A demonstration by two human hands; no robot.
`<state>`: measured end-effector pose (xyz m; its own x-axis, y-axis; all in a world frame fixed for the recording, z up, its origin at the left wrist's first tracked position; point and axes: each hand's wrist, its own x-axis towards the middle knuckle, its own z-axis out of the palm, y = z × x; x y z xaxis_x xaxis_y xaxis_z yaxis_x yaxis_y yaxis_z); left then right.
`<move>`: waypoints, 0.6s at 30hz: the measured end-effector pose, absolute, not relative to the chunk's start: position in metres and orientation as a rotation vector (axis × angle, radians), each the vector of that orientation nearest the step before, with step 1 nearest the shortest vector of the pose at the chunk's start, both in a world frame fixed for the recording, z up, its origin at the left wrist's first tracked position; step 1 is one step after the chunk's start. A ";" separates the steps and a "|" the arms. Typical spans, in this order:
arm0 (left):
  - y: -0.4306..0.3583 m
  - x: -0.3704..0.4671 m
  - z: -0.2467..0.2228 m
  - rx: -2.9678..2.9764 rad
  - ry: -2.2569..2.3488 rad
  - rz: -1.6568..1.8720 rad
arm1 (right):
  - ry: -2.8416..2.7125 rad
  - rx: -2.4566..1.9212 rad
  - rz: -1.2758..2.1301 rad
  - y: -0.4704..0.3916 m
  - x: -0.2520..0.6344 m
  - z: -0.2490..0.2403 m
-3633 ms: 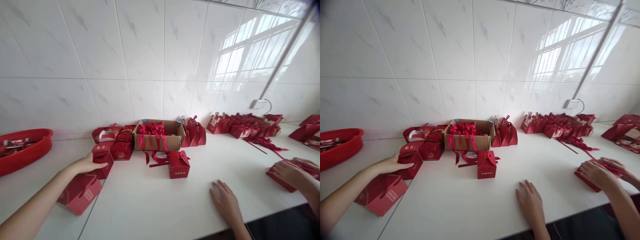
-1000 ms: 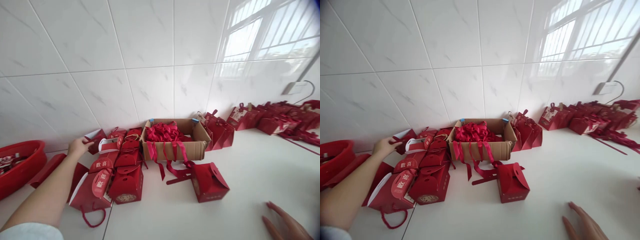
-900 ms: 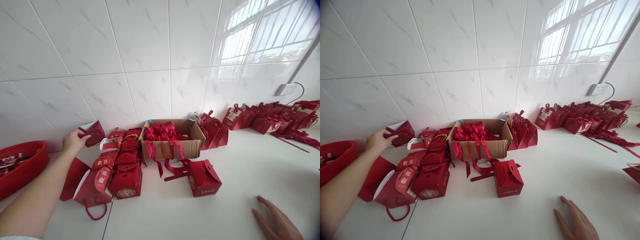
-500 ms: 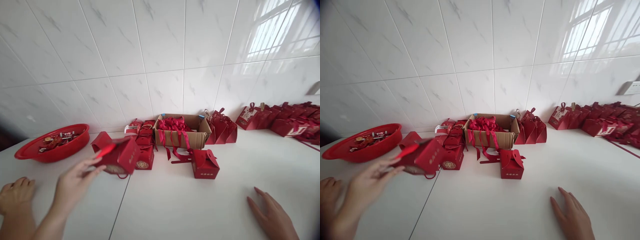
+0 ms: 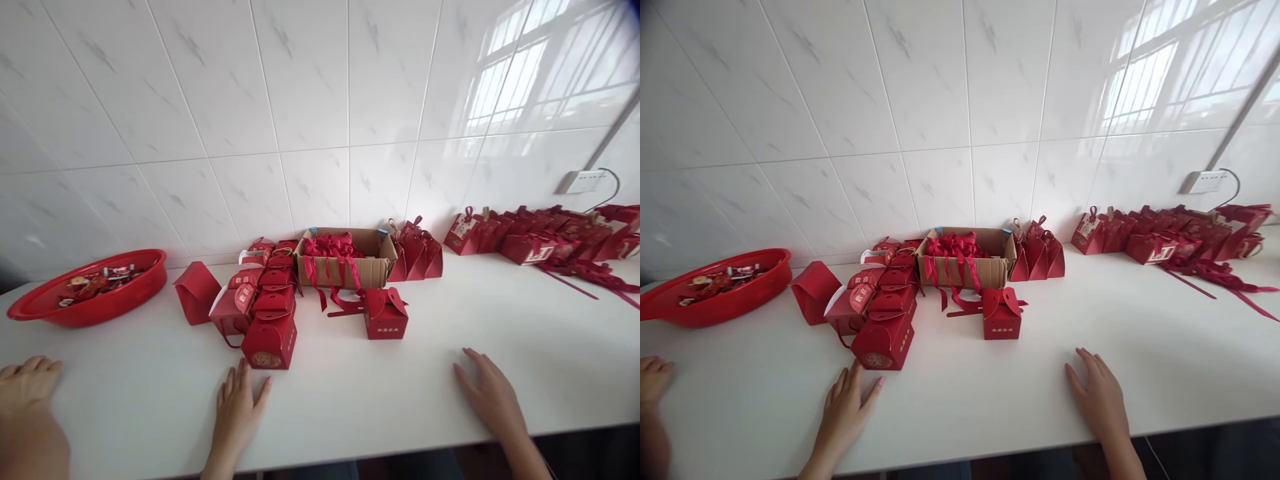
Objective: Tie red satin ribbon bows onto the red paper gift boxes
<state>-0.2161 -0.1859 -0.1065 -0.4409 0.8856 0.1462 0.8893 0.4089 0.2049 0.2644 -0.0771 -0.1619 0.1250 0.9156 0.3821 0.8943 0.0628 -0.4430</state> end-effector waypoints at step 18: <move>-0.177 -0.229 -0.116 -1.646 -2.486 -0.335 | -1.691 -1.754 0.103 -0.076 0.254 -0.152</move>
<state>-0.2290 -0.1766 -0.1160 -0.3913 0.8888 0.2385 0.9203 0.3765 0.1067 0.2541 -0.0761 -0.1519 0.1494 0.9064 0.3950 0.8517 0.0850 -0.5170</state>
